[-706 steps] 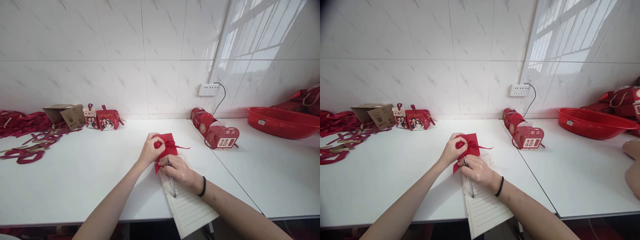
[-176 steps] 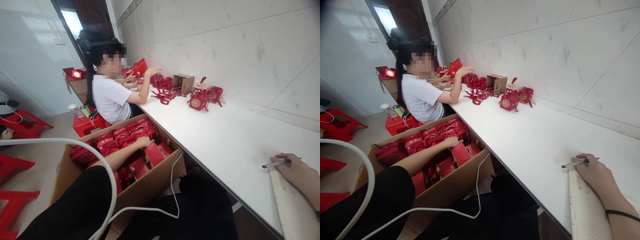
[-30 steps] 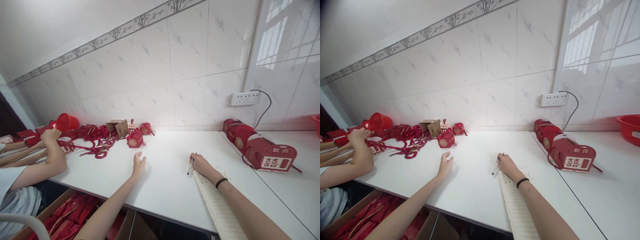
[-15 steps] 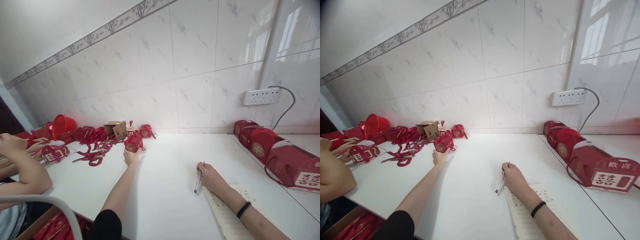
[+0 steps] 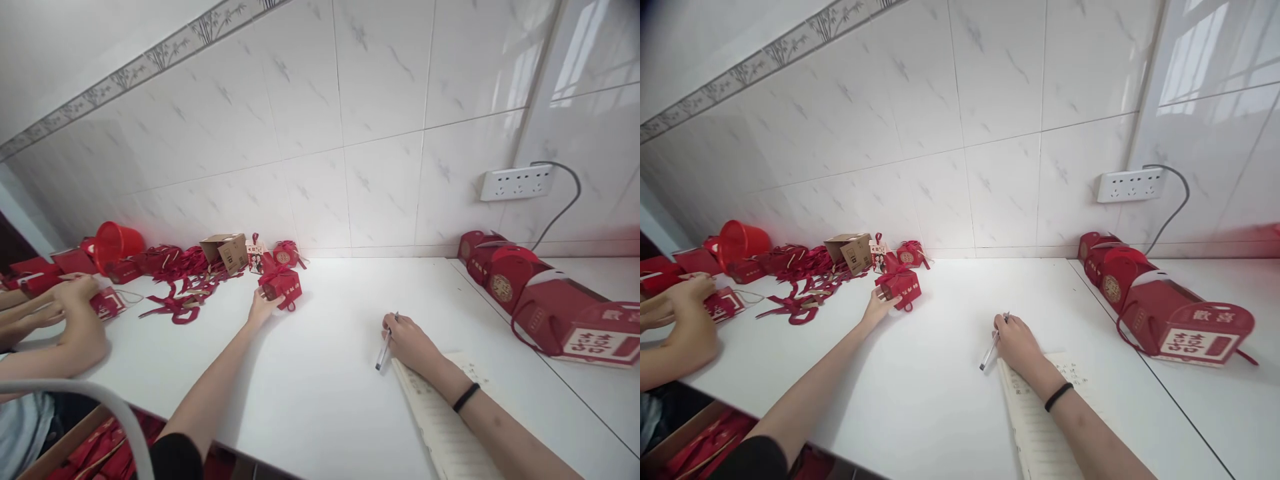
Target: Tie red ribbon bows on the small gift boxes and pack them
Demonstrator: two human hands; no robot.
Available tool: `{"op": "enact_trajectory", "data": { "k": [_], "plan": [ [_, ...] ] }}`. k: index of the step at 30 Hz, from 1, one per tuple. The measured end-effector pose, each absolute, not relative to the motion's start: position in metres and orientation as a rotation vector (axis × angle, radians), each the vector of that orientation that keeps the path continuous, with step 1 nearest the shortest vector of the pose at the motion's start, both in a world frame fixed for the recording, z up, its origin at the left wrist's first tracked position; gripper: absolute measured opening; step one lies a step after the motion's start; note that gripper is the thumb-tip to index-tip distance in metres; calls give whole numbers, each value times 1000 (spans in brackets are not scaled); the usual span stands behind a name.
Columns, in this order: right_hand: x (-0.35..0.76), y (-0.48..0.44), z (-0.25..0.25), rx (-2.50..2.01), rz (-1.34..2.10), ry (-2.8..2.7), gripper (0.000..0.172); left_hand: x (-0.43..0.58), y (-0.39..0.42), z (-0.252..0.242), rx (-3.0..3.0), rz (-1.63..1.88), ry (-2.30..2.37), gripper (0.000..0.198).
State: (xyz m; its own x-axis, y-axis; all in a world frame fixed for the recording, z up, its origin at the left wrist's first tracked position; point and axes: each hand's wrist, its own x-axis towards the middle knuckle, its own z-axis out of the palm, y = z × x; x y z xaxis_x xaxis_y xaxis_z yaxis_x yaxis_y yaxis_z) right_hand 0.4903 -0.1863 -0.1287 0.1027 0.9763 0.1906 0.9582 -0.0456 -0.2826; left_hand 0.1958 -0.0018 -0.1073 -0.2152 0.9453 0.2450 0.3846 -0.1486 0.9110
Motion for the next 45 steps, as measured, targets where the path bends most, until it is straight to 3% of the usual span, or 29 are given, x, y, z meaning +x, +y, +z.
{"op": "enact_trajectory", "data": {
  "k": [6, 12, 15, 21, 26, 29, 35, 45],
  "plan": [
    [489, -196, -110, -1899, 261, -1707, 12, 182, -98, -122, 1670, 1037, 1089, 76],
    [460, -228, -63, -1348, 956, -1587, 26, 175, -186, -117, 1882, 706, 838, 86],
    [440, -249, -48, -1335, 1159, -1653, 34, 177, -216, -108, 1919, 597, 758, 83],
    [418, -279, -53, -1349, 1065, -1561, 34, 175, -229, -113, 1757, 673, 522, 87],
    [407, -273, -69, -1454, 926, -1276, 31, 183, -221, -112, 1446, 1101, 952, 56],
    [399, -266, -76, -1407, 888, -1165, 31, 190, -225, -101, 1475, 1043, 1071, 46],
    [387, -269, -81, -1236, 937, -979, 37, 196, -238, -94, 1402, 1065, 871, 33],
    [384, -264, -88, -1165, 1029, -905, 42, 198, -243, -98, 1230, 1110, 683, 38]
  ]
}}
